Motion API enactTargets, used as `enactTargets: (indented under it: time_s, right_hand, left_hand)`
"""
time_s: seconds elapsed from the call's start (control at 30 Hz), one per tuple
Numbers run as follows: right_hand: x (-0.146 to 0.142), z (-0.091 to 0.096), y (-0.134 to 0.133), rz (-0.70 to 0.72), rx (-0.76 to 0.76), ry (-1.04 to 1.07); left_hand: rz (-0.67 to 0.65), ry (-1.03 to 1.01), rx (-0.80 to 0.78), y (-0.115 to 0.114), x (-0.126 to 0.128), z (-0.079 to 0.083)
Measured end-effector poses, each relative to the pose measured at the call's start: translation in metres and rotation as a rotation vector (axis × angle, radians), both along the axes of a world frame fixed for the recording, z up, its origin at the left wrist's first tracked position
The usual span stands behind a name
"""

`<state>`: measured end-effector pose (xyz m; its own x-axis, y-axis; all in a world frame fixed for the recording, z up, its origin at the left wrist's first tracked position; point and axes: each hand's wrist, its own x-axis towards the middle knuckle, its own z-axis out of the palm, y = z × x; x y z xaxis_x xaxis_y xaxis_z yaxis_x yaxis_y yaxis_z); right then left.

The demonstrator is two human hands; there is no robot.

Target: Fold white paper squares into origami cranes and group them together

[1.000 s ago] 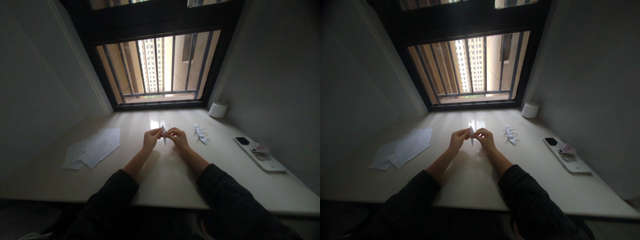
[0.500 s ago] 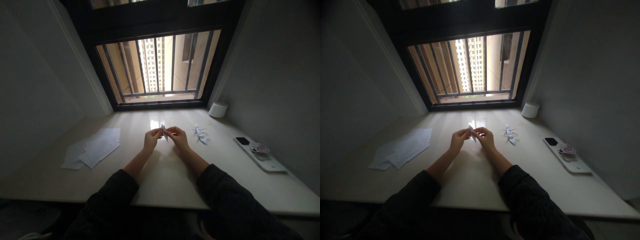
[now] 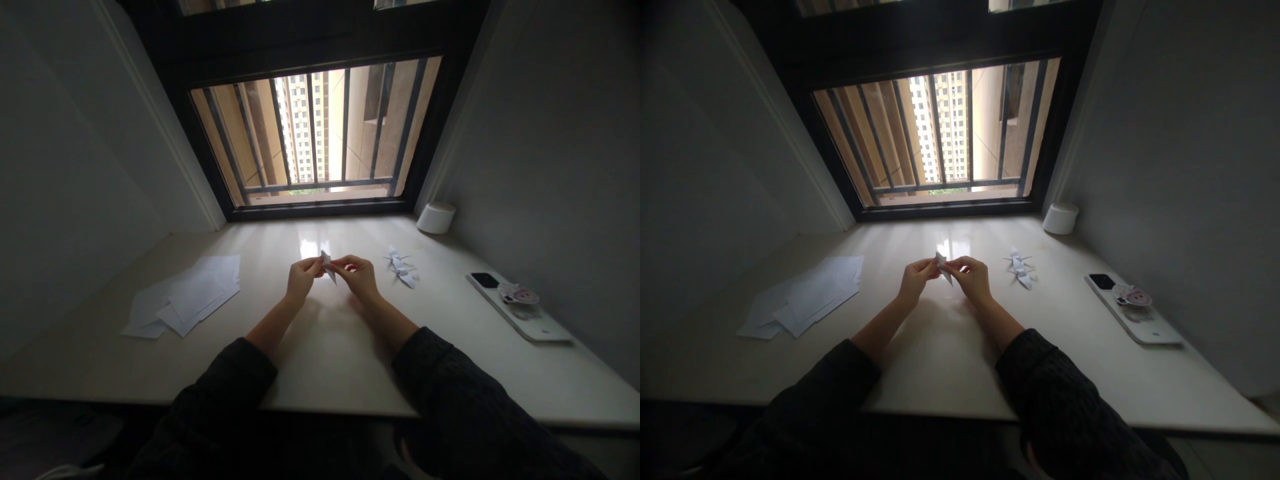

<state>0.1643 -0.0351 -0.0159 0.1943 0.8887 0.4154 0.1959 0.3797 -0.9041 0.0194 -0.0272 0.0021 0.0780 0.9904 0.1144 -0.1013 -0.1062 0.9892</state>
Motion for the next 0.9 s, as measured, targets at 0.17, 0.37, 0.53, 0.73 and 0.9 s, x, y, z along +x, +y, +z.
enactTargets:
  time_s: [0.17,0.37,0.53,0.73,0.9]
  right_hand:
    - [-0.001,0.003,-0.004,-0.012,0.013,-0.074]
    - [-0.003,0.001,-0.002,0.032,0.009,-0.012]
    - [-0.002,-0.007,0.007,0.120,-0.119,0.020]
    - [-0.002,-0.010,0.009,0.158,-0.129,0.077]
    - [-0.002,-0.008,0.006,0.127,-0.105,0.062]
  left_hand:
    - [0.027,0.064,0.016,-0.002,0.001,0.002]
    - [0.102,0.070,0.024,-0.001,0.001,0.002]
    - [0.117,0.049,0.021,-0.001,0.000,0.002]
    - [0.095,0.036,-0.016,-0.002,0.000,0.004]
    - [0.090,0.020,-0.035,-0.003,0.001,0.004]
